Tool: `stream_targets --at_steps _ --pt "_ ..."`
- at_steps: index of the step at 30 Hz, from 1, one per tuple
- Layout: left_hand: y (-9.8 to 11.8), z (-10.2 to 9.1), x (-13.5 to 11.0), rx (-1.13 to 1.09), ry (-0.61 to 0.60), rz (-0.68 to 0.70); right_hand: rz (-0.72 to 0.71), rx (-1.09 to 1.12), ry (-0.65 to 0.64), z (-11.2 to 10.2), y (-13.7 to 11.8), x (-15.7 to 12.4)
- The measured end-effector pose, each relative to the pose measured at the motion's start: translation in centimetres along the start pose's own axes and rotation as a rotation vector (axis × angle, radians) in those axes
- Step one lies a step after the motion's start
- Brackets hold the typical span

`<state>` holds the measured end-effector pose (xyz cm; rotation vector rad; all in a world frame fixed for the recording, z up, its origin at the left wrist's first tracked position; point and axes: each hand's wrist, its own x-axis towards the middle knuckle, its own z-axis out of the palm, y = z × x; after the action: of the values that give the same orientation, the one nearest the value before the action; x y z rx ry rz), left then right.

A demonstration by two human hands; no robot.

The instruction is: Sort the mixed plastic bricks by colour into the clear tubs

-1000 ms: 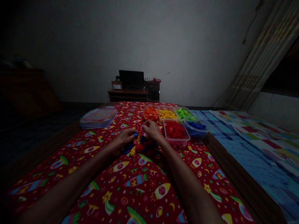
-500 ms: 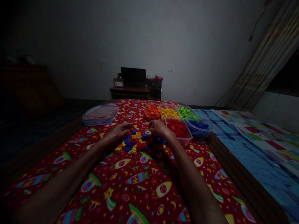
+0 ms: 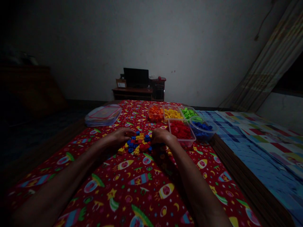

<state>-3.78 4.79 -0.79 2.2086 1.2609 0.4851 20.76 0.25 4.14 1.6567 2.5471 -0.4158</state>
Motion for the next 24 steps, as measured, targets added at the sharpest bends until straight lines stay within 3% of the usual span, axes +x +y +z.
stream_targets --at_steps 5,10,14,19,24 --pt "1.4 0.0 -0.7 0.120 0.105 0.002 -0.017 0.033 0.113 0.2 -0.1 0.3" --pt "1.7 -0.4 -0.6 0.098 0.183 0.019 0.019 0.180 0.264 0.0 0.1 0.8" --pt "2.1 -0.5 -0.5 0.053 0.169 0.046 -0.008 0.268 0.269 0.0 -0.3 0.8" --pt "3.1 -0.3 -0.7 0.261 0.049 0.179 -0.041 0.288 0.370 0.7 -1.3 1.2" --pt "3.3 1.9 -1.0 0.315 0.033 0.294 -0.092 0.338 0.513 1.7 -1.5 1.9"
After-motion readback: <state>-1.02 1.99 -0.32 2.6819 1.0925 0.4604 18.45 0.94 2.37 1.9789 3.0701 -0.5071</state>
